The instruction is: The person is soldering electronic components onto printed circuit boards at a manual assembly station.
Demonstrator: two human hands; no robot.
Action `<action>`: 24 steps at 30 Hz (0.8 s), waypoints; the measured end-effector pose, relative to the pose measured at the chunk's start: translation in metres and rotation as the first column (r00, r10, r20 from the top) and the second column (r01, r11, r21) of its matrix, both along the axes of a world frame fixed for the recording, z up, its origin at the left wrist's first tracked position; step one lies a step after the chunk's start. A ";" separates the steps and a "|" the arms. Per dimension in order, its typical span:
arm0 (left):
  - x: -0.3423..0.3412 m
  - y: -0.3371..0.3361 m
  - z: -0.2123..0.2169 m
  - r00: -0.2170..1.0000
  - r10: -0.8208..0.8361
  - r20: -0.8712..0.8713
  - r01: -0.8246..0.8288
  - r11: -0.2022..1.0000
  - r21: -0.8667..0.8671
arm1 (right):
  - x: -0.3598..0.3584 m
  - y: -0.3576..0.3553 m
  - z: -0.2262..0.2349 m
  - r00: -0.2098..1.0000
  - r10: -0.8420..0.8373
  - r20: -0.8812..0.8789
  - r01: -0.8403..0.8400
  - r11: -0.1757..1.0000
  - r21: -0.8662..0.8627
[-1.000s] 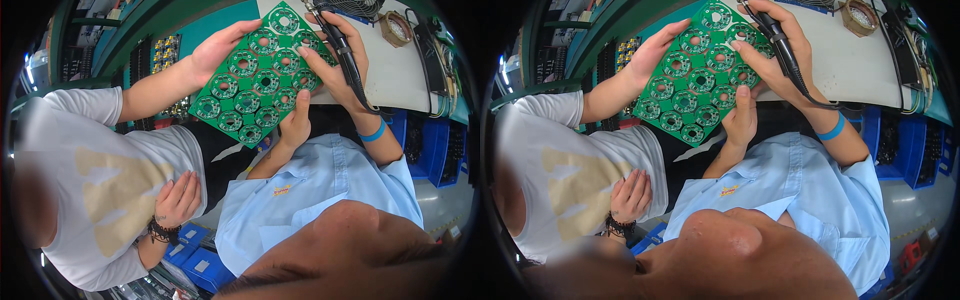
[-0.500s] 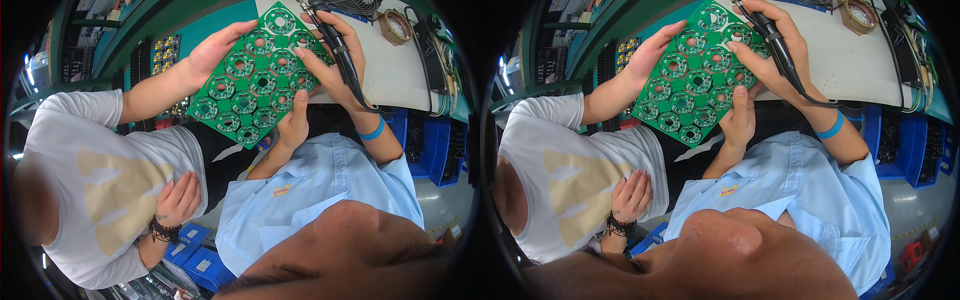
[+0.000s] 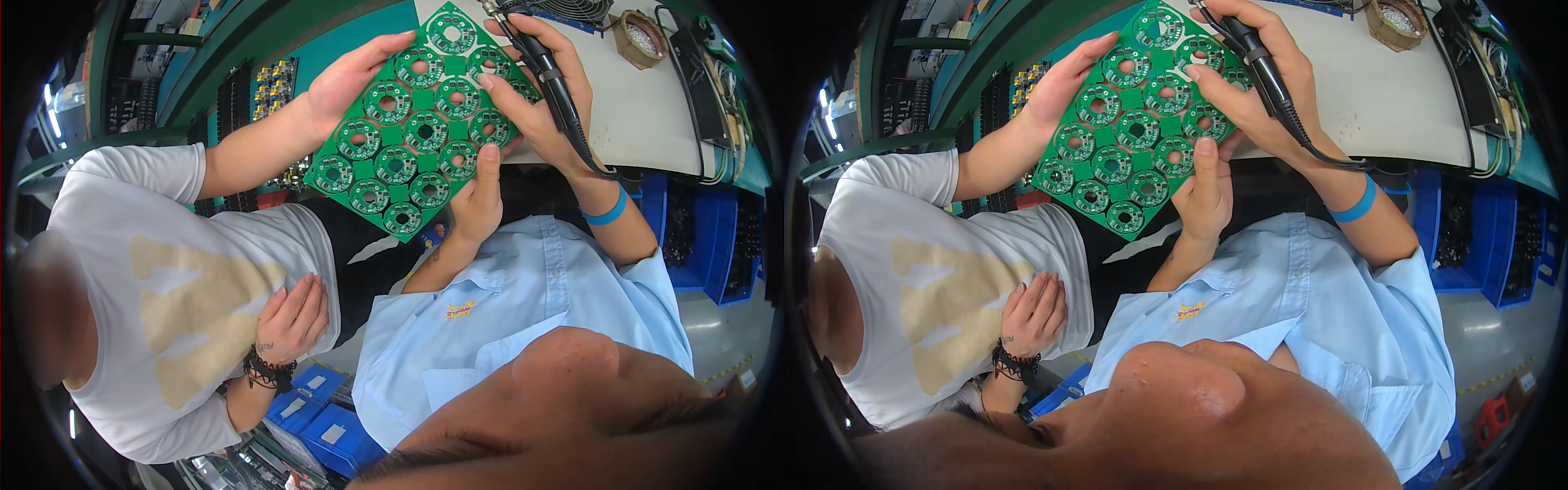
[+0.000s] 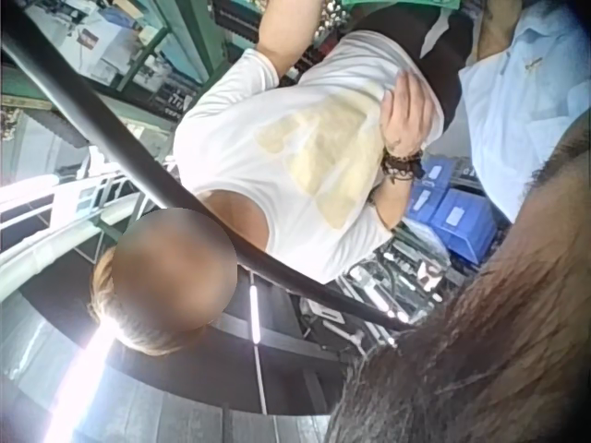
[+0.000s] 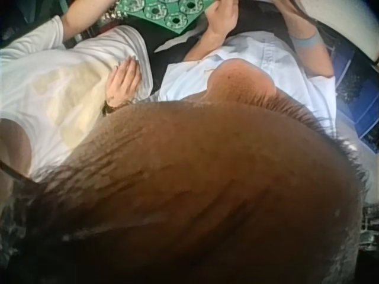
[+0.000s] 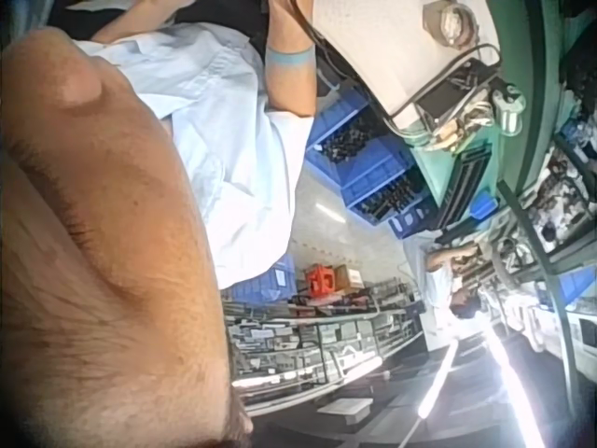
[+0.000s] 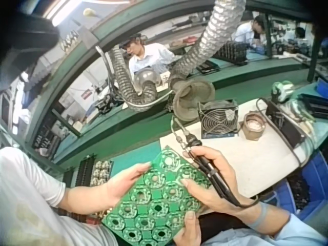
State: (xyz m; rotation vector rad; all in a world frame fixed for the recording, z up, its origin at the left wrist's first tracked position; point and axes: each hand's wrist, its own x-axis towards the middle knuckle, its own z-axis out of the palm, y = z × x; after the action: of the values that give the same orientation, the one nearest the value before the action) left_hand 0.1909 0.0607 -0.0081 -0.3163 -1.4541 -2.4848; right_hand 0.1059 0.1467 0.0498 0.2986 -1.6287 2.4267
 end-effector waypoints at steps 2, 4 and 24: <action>0.001 0.000 0.002 1.000 0.000 -0.006 0.000 1.000 -0.008 | 0.000 -0.002 -0.001 0.999 0.005 -0.045 -0.007 0.999 -0.038; 0.002 0.002 0.005 1.000 -0.001 -0.008 0.001 1.000 -0.012 | 0.000 0.000 -0.003 0.998 0.007 -0.067 -0.010 0.998 -0.055; 0.003 0.013 0.040 0.988 -0.098 0.119 0.061 0.958 0.281 | 0.048 0.115 0.003 0.956 -0.043 -0.289 0.136 0.941 0.310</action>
State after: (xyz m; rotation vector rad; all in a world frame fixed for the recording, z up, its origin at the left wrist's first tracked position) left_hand 0.1939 0.0737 0.0317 -0.1617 -1.1349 -2.7770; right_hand 0.1536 0.2620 0.0524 0.5749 -1.8598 1.9343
